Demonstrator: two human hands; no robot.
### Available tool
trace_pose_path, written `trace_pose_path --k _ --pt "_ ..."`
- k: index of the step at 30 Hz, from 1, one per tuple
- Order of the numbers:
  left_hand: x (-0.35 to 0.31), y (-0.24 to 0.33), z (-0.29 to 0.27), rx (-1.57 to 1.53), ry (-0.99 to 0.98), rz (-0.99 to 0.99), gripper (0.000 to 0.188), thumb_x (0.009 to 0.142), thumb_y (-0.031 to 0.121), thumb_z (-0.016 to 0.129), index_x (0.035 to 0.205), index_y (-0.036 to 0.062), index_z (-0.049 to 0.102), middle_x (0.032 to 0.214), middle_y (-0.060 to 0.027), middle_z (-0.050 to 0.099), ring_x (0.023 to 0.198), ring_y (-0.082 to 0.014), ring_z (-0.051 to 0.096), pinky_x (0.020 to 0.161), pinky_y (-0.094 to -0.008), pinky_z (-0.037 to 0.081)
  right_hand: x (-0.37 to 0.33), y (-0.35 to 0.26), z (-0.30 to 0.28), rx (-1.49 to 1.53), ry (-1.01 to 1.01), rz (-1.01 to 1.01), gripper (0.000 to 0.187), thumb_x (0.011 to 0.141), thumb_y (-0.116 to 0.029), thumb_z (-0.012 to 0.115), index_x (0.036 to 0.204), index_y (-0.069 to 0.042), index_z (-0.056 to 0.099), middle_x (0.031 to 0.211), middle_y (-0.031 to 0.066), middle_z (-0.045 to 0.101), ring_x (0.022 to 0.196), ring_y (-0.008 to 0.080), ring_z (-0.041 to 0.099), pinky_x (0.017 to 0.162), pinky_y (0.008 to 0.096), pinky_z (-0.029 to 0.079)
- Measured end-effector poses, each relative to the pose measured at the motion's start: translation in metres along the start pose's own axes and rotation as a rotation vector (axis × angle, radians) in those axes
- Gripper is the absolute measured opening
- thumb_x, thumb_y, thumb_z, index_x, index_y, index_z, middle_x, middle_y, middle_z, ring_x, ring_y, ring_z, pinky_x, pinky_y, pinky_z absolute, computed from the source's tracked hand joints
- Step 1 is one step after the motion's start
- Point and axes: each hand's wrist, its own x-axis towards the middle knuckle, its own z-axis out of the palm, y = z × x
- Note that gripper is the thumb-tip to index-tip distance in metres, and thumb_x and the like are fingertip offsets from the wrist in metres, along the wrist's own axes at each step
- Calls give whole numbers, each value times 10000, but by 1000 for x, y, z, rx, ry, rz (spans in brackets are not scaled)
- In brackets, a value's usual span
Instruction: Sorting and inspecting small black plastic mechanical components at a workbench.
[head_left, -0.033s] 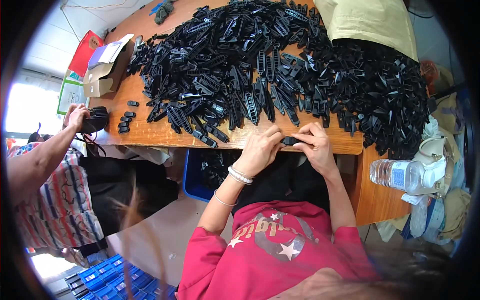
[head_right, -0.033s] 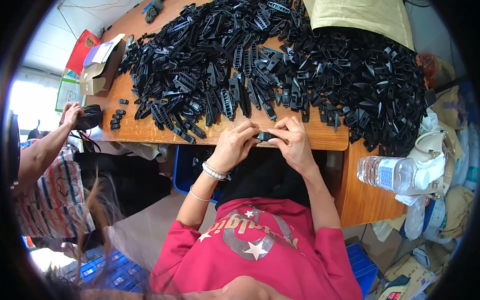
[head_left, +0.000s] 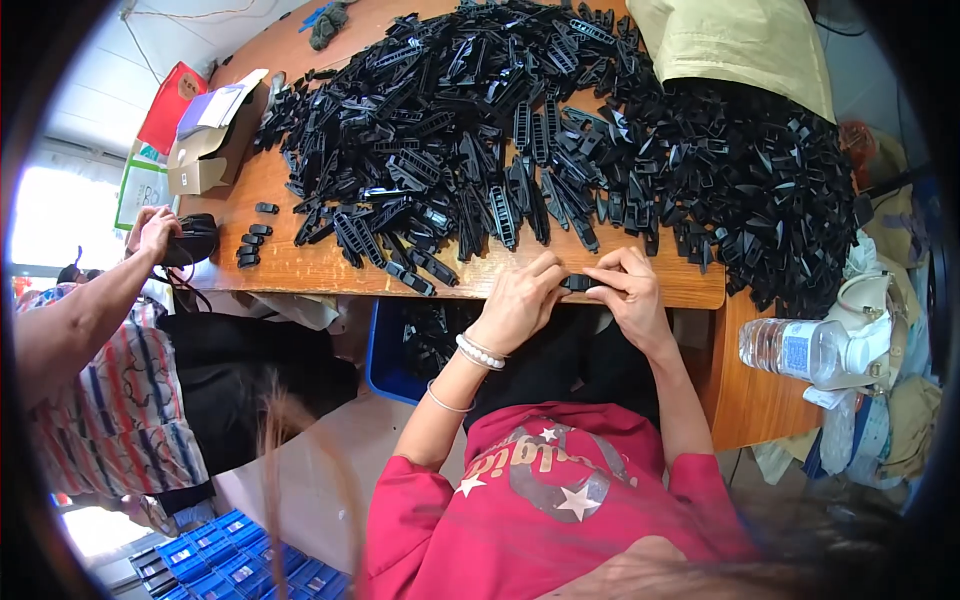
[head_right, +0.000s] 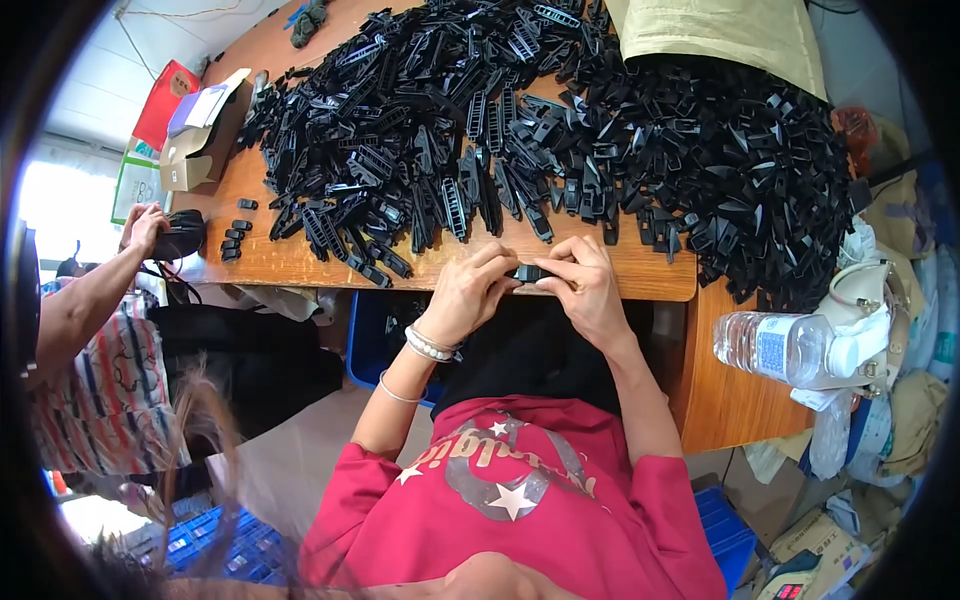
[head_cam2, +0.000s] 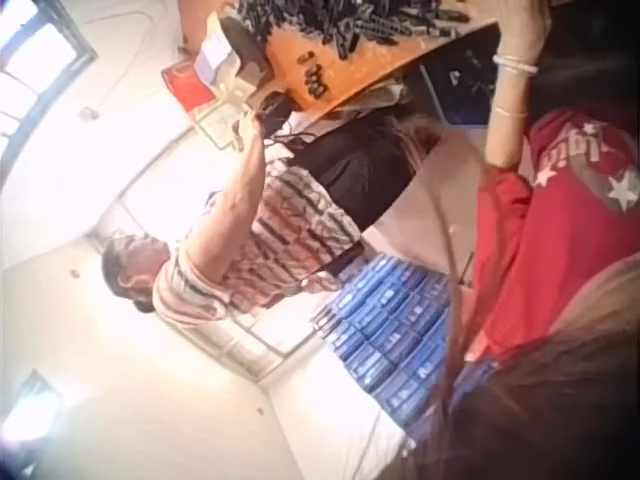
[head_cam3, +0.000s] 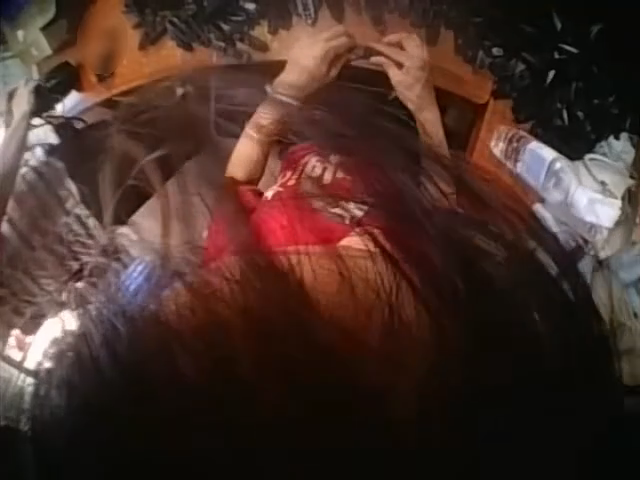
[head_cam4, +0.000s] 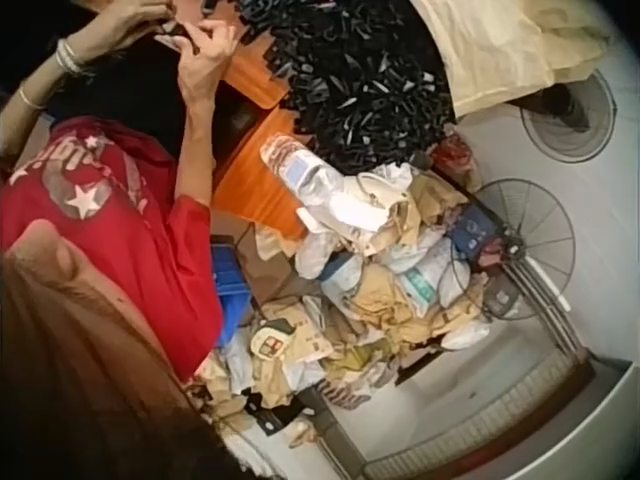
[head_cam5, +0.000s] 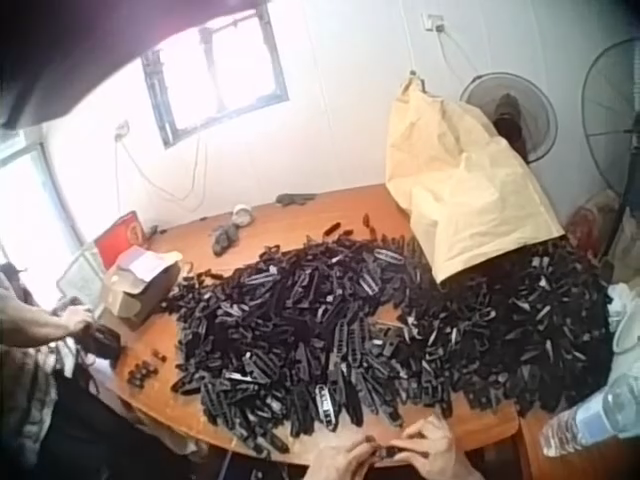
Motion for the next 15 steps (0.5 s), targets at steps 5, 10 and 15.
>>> trace_pose_path --k 5,10,15 --pt "-70 0 -25 -9 -79 -147 189 780 96 702 939 32 623 911 -103 599 744 -321 629 621 -373 504 -19 -2 -12 95 177 88 114 799 21 680 909 21 707 883 95 627 782 210 619 678 296 482" --pt "-115 -23 -28 394 40 -280 317 738 155 750 1026 79 640 982 -84 622 754 -295 644 622 -365 517 -4 21 -17 -496 560 -23 82 791 -44 715 830 -24 646 841 68 587 799 258 573 704 366 428" --pt "-33 4 -7 189 182 69 456 674 -53 626 1118 48 593 1020 -113 606 821 -280 641 640 -356 538 9 29 -8 -697 493 62 181 789 -137 738 889 -54 613 920 62 565 910 254 540 777 378 386"
